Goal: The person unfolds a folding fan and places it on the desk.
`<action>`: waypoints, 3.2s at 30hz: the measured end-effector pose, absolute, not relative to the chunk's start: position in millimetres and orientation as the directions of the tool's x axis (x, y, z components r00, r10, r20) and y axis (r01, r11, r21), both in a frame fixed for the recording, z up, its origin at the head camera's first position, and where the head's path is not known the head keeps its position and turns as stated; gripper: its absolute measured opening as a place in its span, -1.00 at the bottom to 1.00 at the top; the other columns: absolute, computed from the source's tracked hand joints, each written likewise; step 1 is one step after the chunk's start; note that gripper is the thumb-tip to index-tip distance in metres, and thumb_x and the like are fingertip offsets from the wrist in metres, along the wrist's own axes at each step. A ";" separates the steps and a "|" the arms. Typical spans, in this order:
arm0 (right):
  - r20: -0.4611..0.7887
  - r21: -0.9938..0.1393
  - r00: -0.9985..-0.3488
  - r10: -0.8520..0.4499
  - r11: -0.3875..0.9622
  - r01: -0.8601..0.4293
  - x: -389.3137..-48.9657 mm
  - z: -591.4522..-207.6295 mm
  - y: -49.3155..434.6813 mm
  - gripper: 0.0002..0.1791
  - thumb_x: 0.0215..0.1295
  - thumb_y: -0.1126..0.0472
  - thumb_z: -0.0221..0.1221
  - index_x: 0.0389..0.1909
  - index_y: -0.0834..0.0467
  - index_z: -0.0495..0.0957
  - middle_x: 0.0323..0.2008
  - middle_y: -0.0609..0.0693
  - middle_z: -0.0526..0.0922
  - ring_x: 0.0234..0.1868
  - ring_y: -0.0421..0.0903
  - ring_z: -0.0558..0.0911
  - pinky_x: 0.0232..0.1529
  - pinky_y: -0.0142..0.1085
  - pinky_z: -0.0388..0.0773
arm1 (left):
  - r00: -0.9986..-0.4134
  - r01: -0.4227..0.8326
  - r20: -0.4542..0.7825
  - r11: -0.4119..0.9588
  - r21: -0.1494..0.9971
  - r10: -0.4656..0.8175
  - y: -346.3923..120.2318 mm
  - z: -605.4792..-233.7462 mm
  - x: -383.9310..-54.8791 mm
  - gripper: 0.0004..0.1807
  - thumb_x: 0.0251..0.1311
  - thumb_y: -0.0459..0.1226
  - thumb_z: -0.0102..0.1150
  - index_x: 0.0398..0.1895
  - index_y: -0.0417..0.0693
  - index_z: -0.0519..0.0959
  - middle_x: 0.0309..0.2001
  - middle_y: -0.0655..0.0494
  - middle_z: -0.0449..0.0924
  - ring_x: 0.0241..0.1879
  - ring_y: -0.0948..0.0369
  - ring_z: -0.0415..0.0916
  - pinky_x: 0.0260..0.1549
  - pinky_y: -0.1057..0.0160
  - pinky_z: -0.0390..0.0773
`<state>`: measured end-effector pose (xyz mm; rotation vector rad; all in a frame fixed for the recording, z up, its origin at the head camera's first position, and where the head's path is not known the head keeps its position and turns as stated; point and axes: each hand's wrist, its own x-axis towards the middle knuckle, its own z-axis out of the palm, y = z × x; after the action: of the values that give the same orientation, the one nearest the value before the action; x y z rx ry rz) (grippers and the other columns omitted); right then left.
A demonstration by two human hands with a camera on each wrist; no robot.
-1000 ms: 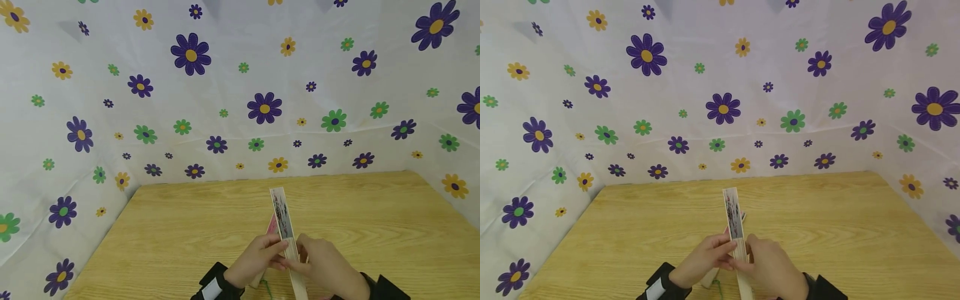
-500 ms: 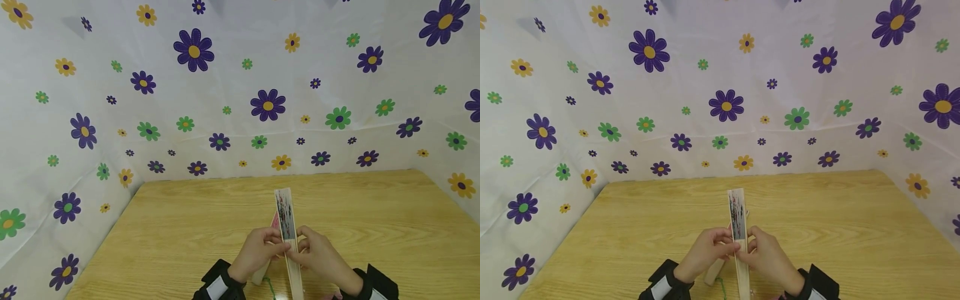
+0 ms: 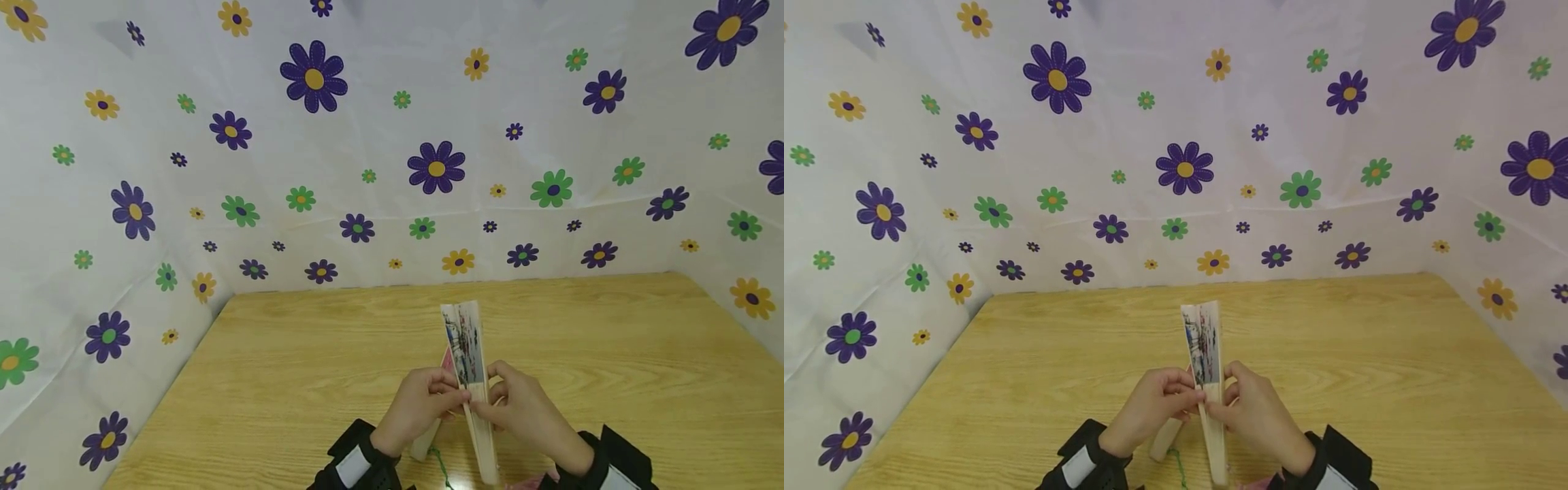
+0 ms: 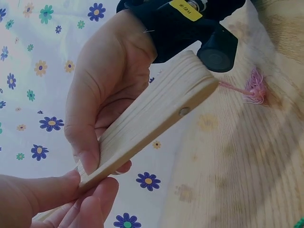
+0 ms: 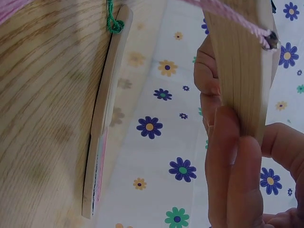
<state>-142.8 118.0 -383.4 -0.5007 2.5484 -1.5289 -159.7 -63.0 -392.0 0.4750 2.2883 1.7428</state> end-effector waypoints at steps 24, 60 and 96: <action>0.047 -0.842 -0.957 -0.287 0.503 -0.192 -143.7 -378.7 121.6 -0.70 0.22 0.35 0.26 -0.12 0.40 0.42 -0.63 0.04 0.66 -0.69 -0.11 0.56 -0.70 -0.39 0.33 | -0.921 0.066 -0.028 0.226 0.972 0.389 -64.2 -391.2 -160.0 -0.87 0.24 -0.46 0.21 -0.29 -0.47 0.58 -0.32 -0.46 0.69 -0.37 -0.08 0.68 -0.35 0.01 0.76; 0.145 -0.743 -0.977 -0.159 0.635 -0.213 -151.6 -372.4 132.3 -0.83 0.17 0.34 0.31 -0.37 0.34 0.50 -0.64 0.05 0.69 -0.70 -0.11 0.60 -0.73 -0.36 0.37 | -0.923 0.011 -0.068 0.201 0.979 0.379 -71.1 -392.8 -166.9 -0.84 0.26 -0.42 0.19 -0.32 -0.46 0.57 -0.30 -0.46 0.70 -0.29 -0.13 0.68 -0.35 0.15 0.77; 0.252 -0.661 -0.966 -0.063 0.718 -0.219 -160.1 -366.2 148.8 -0.73 0.20 0.23 0.31 -0.63 0.22 0.53 -0.77 -0.02 0.64 -0.75 -0.19 0.55 -0.79 -0.45 0.14 | -0.941 -0.014 -0.062 0.143 0.990 0.332 -76.4 -386.1 -170.2 -0.83 0.30 -0.40 0.17 -0.27 -0.45 0.55 -0.29 -0.42 0.72 -0.22 -0.14 0.66 -0.38 0.43 0.71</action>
<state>-160.1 148.8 -366.2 -0.2581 3.1057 -1.2409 -170.2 -76.4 -386.1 0.3090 2.1574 1.8719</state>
